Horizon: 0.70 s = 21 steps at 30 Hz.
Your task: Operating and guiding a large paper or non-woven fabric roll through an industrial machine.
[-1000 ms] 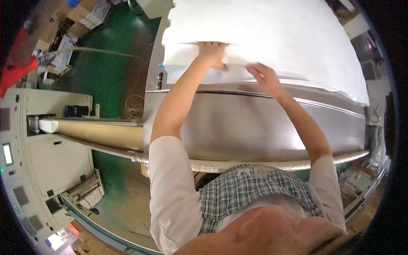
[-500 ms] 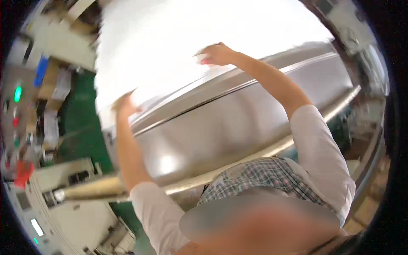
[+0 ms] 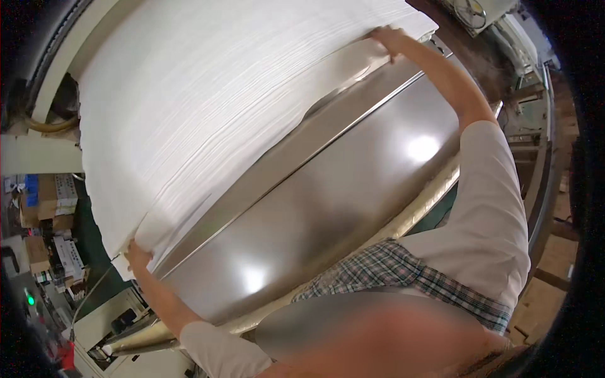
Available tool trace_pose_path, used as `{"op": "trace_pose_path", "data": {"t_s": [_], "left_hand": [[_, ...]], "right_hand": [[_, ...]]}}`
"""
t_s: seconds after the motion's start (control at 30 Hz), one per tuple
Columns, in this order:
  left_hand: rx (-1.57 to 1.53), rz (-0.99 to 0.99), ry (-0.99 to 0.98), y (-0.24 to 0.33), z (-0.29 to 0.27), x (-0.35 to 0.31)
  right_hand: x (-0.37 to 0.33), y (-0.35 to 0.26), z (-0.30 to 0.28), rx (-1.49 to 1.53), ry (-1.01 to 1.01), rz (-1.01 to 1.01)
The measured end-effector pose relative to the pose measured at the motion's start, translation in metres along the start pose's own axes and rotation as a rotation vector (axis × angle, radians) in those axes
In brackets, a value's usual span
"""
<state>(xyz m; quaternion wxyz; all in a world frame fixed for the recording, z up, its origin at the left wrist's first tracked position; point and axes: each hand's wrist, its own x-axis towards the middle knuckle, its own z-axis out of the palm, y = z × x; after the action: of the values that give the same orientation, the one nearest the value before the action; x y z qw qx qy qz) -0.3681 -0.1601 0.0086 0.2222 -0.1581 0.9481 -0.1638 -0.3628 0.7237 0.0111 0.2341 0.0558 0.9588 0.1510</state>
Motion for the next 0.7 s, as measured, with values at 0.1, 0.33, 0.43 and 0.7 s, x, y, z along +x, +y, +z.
{"op": "trace_pose_path", "data": {"t_s": [0.1, 0.33, 0.43, 0.7], "left_hand": [[0.072, 0.148, 0.024, 0.004, 0.015, 0.030], [-0.049, 0.253, 0.199, -0.044, 0.047, 0.053], [-0.066, 0.257, 0.224, -0.037, 0.039, 0.047], [-0.037, 0.272, 0.108, -0.018, 0.037, 0.051]], "right_hand": [[0.020, 0.089, 0.047, -0.135, 0.105, -0.015], [0.032, 0.082, 0.019, 0.046, -0.061, 0.121], [0.006, 0.072, -0.002, 0.337, -0.196, 0.195], [0.007, 0.096, 0.029, 0.200, -0.013, 0.130]]}}
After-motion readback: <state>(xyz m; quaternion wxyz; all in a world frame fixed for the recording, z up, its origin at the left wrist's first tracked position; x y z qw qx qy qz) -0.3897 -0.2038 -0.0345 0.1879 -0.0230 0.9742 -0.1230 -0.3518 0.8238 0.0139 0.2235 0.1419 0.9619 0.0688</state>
